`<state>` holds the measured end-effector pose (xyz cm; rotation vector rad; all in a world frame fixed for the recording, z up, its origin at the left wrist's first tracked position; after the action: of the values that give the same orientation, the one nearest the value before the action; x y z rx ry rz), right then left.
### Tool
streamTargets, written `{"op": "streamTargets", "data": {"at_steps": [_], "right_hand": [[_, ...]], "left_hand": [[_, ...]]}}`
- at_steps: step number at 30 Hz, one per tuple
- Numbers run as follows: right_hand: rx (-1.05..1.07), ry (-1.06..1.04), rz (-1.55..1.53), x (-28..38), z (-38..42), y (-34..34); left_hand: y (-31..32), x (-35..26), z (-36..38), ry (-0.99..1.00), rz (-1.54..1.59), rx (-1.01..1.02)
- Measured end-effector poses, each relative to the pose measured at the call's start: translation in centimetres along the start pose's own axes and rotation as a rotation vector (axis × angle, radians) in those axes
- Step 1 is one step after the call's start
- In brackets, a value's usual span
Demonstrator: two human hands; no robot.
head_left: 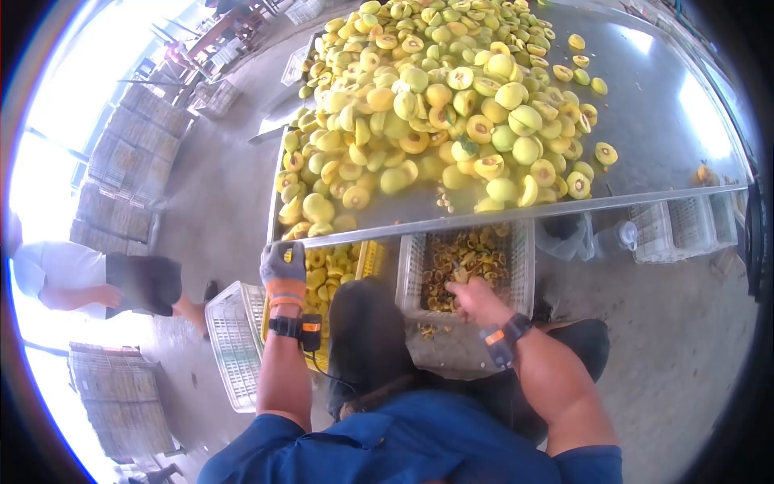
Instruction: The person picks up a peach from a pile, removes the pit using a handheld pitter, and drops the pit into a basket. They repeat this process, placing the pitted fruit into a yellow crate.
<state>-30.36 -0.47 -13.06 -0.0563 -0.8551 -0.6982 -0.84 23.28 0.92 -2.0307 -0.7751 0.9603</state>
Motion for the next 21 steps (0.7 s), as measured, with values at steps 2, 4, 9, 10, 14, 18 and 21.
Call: {"op": "streamTargets", "data": {"at_steps": [2,4,9,10,14,18,21], "right_hand": [[0.036,-0.019,0.004,1.5,1.0,1.1],[0.122,-0.004,-0.021,3.7,1.9,1.8],[0.144,-0.134,-0.005,5.8,2.0,3.1],[0.162,-0.166,0.038,6.0,2.2,3.4],[0.141,-0.287,0.127,8.5,3.9,3.0],[0.11,-0.465,0.115,10.5,4.1,2.2],[0.117,-0.48,0.144,12.0,4.9,2.2]], "left_hand": [[0.7,-4.5,-1.5,0.085,0.223,-0.028],[4.1,-8.6,-3.4,0.161,0.305,0.092],[11.9,-17.6,-6.1,0.329,-0.089,0.473],[13.7,-17.6,-6.2,0.33,-0.152,0.536],[15.3,-15.4,-7.3,0.329,0.141,0.563],[9.5,-16.1,-4.8,-0.203,1.072,0.982],[6.8,-17.5,-2.2,-0.174,1.123,1.02]]}}
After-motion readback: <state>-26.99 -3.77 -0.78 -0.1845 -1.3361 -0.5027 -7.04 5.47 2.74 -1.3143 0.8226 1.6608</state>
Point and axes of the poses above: each hand's wrist, its own z-axis away from the middle knuckle, its own y-axis out of the palm, x = y × z, the point moved 3 cm from there along -z, towards the middle knuckle
